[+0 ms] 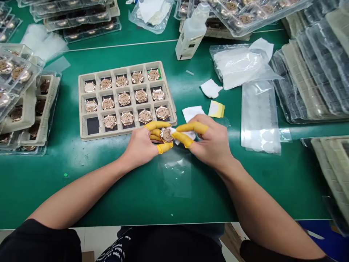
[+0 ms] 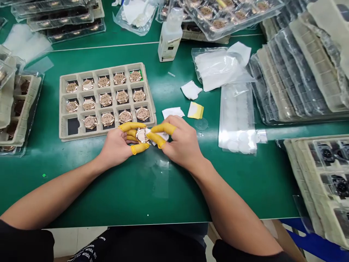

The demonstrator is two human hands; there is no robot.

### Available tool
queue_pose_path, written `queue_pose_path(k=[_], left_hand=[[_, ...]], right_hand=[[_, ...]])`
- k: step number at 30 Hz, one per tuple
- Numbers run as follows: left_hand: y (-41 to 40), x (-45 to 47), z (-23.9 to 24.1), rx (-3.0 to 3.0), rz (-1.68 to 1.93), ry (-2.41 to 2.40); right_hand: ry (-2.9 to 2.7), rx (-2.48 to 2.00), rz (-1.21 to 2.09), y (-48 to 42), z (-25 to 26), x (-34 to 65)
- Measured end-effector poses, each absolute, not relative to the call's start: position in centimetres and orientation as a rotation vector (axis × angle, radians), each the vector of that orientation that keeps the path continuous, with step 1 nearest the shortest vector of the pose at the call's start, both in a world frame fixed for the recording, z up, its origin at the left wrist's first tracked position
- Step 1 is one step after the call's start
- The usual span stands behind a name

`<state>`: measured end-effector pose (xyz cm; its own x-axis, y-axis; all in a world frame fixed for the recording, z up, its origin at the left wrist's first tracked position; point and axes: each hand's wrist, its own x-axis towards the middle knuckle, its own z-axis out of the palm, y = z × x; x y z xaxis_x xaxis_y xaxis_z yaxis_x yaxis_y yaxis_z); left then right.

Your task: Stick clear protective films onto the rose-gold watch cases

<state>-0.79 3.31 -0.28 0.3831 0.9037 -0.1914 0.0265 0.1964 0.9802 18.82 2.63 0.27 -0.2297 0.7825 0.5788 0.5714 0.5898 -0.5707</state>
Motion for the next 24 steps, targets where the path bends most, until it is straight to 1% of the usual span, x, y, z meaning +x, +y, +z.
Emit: queue_pose_path(k=[3, 6, 8, 10, 14, 17, 20, 24], left_hand=[[3.3, -0.8, -0.3, 1.216, 0.799, 0.985], [3.1, -0.9, -0.3, 1.258, 0.829, 0.996], [2.8, -1.0, -0.4, 1.367, 0.865, 1.001], [2.6, -1.1, -0.6, 1.525, 0.931, 0.983], [2.4, -1.4, -1.0, 1.733, 1.083, 0.916], [2.6, -1.4, -0.9, 1.786, 1.099, 0.906], [2.9, -1.4, -0.3, 1.771, 1.062, 0.942], [3.2, -1.4, 0.2, 1.680, 1.016, 0.940]], right_hand=[[-1.903, -1.107, 0.287, 2.9, -0.1, 18.8], [-1.796, -1.319, 0.132, 3.7, -0.4, 20.5], [-1.780, -1.402, 0.102, 4.0, -0.2, 22.4], [-1.858, -1.400, 0.234, 3.8, 0.4, 24.1], [-2.058, -1.373, 0.644, 3.0, 2.1, 24.8], [-1.962, -1.374, 0.840, 3.0, 2.9, 24.2], [-1.854, -1.381, 0.945, 3.2, 3.2, 23.8], [-1.845, -1.385, 0.916, 3.1, 3.1, 24.0]])
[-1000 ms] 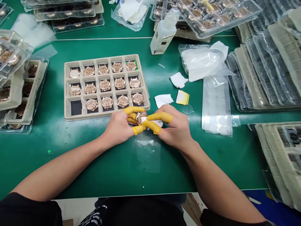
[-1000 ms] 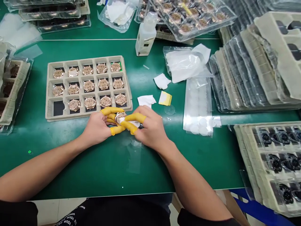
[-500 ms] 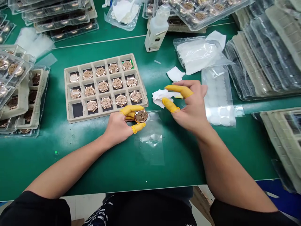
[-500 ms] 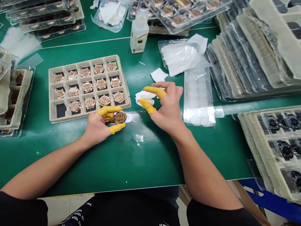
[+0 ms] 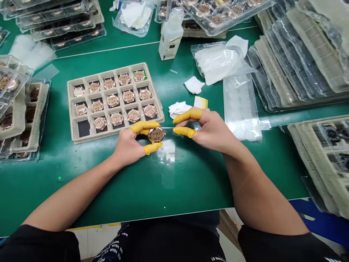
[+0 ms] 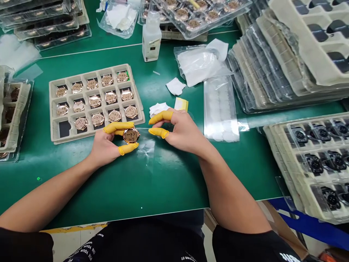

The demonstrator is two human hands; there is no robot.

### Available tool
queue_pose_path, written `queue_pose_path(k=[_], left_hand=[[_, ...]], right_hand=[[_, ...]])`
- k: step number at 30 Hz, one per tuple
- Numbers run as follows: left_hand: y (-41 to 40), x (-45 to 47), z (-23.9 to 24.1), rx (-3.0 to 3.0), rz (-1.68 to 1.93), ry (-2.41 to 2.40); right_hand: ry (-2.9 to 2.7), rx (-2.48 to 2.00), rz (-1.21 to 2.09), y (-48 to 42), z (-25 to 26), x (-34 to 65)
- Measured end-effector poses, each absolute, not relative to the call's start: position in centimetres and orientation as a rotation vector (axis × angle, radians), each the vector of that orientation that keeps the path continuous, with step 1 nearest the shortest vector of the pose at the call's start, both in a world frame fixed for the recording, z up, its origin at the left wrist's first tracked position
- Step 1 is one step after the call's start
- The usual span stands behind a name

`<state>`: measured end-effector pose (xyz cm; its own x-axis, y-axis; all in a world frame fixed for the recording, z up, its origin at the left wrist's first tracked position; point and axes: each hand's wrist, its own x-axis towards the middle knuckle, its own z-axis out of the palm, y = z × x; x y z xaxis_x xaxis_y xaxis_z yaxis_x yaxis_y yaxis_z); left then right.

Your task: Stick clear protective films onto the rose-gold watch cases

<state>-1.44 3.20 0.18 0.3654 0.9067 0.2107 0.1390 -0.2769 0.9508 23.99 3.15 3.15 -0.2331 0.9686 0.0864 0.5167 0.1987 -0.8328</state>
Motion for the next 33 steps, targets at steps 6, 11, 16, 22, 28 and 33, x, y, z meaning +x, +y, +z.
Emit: queue_pose_path(k=[6, 11, 16, 22, 28, 33], left_hand=[[3.2, -1.2, 0.3, 1.532, 0.927, 0.941], [3.5, -1.1, 0.2, 1.335, 0.851, 0.986], [3.6, -1.1, -0.3, 1.253, 0.822, 0.995], [3.5, -1.0, -0.2, 1.246, 0.823, 0.974], [3.7, -1.0, -0.2, 1.248, 0.797, 0.948], [3.6, -1.0, -0.4, 1.280, 0.797, 0.935]], right_hand=[[-2.002, -1.365, 0.645, 2.8, 2.2, 24.0], [-2.191, -1.313, 0.428, 2.5, 2.9, 24.4], [-1.715, -0.946, 0.815, 2.1, 4.6, 24.1], [-1.043, -1.295, 1.282, 1.3, 3.2, 19.9], [-1.060, -1.409, 1.398, 0.6, 2.4, 18.3], [-1.129, -1.451, 1.330, 0.5, 2.0, 18.3]])
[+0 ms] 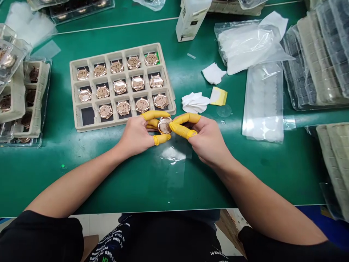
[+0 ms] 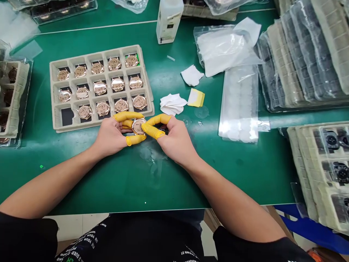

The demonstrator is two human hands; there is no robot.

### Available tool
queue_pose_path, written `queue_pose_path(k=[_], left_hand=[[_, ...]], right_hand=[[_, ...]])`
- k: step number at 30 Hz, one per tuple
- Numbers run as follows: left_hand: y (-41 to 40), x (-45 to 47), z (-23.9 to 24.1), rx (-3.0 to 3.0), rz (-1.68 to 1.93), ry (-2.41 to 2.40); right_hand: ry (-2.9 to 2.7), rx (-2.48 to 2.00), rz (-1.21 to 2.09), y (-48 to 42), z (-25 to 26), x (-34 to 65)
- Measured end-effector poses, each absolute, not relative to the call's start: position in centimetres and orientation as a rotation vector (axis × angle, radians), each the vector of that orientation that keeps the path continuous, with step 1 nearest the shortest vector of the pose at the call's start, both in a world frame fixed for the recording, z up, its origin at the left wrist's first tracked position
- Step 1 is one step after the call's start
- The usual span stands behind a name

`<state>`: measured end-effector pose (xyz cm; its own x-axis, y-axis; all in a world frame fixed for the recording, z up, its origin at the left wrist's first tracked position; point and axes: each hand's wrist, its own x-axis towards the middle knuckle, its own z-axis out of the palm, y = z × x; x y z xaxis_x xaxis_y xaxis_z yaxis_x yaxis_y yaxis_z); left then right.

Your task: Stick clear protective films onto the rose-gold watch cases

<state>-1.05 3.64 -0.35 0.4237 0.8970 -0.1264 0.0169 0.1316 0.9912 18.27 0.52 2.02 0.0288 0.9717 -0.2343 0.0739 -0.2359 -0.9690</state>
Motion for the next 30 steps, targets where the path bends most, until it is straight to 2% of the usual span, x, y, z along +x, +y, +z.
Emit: queue_pose_path(k=[24, 30], left_hand=[[3.5, -1.1, -0.4, 1.320, 0.807, 0.961], [3.5, -1.0, -0.4, 1.330, 0.817, 0.981]], right_hand=[[-1.331, -1.512, 1.115, 0.0, 0.9, 18.1], [-1.424, -1.465, 1.038, 1.7, 2.8, 20.7]])
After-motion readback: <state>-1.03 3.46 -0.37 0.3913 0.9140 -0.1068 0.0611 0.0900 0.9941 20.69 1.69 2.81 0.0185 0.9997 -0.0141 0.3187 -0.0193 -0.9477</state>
